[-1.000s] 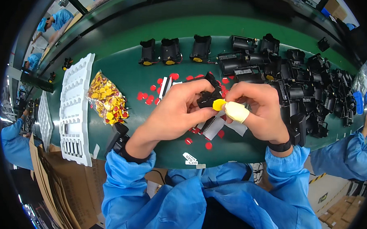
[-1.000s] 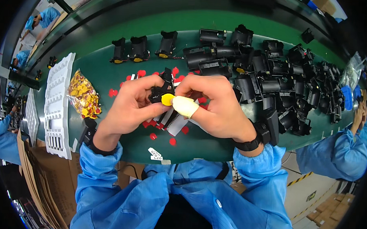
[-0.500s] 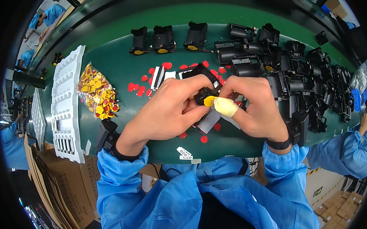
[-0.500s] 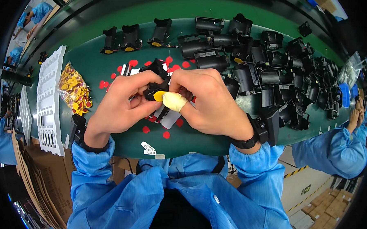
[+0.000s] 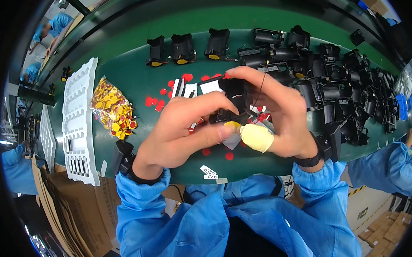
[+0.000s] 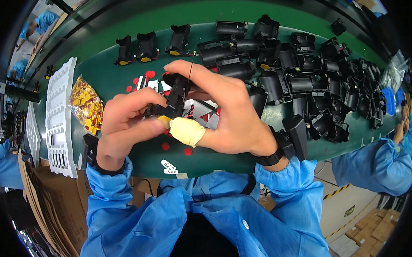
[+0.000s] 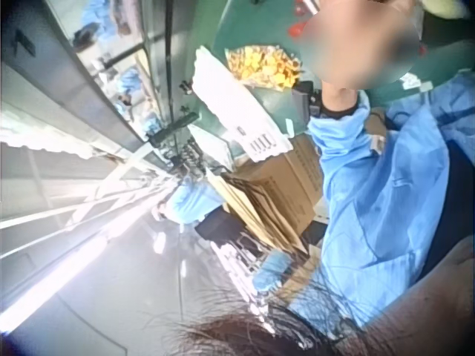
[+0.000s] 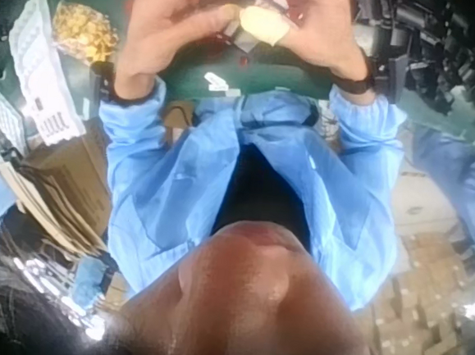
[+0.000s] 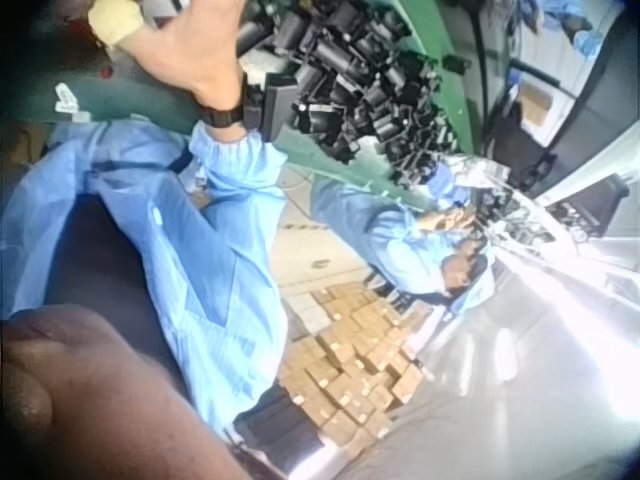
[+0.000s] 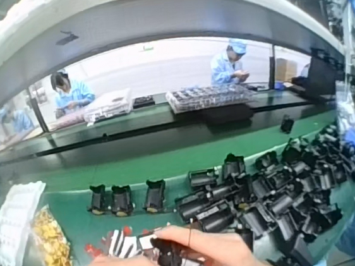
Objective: Assembling electronic components by inserting internal modules into black plastic housings and applying red stickers.
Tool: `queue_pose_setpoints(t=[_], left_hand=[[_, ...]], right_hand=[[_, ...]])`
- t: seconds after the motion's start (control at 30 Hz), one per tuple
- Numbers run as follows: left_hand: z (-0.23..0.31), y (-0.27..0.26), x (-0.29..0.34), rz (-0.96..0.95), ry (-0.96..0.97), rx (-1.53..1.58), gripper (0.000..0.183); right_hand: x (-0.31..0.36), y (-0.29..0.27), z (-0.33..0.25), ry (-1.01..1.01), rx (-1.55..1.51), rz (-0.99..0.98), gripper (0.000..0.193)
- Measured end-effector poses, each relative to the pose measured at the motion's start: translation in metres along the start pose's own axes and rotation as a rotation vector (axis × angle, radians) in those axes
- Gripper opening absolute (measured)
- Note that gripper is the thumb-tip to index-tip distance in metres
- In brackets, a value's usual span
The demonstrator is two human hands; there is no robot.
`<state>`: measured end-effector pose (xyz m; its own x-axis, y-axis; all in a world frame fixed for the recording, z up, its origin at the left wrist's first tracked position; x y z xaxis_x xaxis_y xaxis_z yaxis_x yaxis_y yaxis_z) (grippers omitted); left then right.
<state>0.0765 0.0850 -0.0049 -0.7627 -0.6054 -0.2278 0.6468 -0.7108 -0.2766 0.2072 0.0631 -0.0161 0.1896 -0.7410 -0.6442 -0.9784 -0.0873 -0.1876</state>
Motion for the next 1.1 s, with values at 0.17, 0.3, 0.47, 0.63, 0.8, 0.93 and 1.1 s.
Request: queue_pose_setpoints(t=[0.17,0.3,0.47,0.63,0.8,0.93,1.1], left_hand=[[-0.004,0.002,0.002,0.100,-0.081,-0.165,0.016],[-0.009,0.001,0.004,0.191,-0.061,-0.101,0.017],[-0.024,-0.002,0.002,0.259,-0.157,0.261,0.021],[-0.001,-0.031,0.010,0.197,-0.049,-0.322,0.016],[-0.028,-0.176,0.037,0.557,-0.120,-1.064,0.014],[-0.079,-0.213,0.035,0.297,-0.313,-1.132,0.022],[-0.061,-0.176,0.034,0.265,-0.335,-1.246,0.027]], right_hand=[[0.006,-0.002,0.005,0.147,-0.025,0.005,0.068],[0.008,0.002,0.003,0.160,-0.037,0.051,0.066],[0.009,0.001,0.013,0.221,-0.098,0.150,0.064],[0.017,-0.004,0.021,0.299,-0.157,0.176,0.072],[0.013,-0.012,0.017,0.305,-0.195,0.279,0.058],[0.013,0.002,0.014,0.175,0.014,0.160,0.052],[0.019,0.006,0.011,0.150,0.144,0.088,0.049]])
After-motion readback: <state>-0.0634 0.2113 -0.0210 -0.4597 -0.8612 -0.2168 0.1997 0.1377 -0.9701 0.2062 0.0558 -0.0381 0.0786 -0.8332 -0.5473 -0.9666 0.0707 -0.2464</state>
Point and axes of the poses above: each hand's wrist, its own x-axis away from the middle knuckle, its own y-axis out of the palm, z = x × y, the point moved 9 cm from there along -x, towards the middle knuckle, and after that the axes turned 5 degrees about -y, right-handed, at the moved point
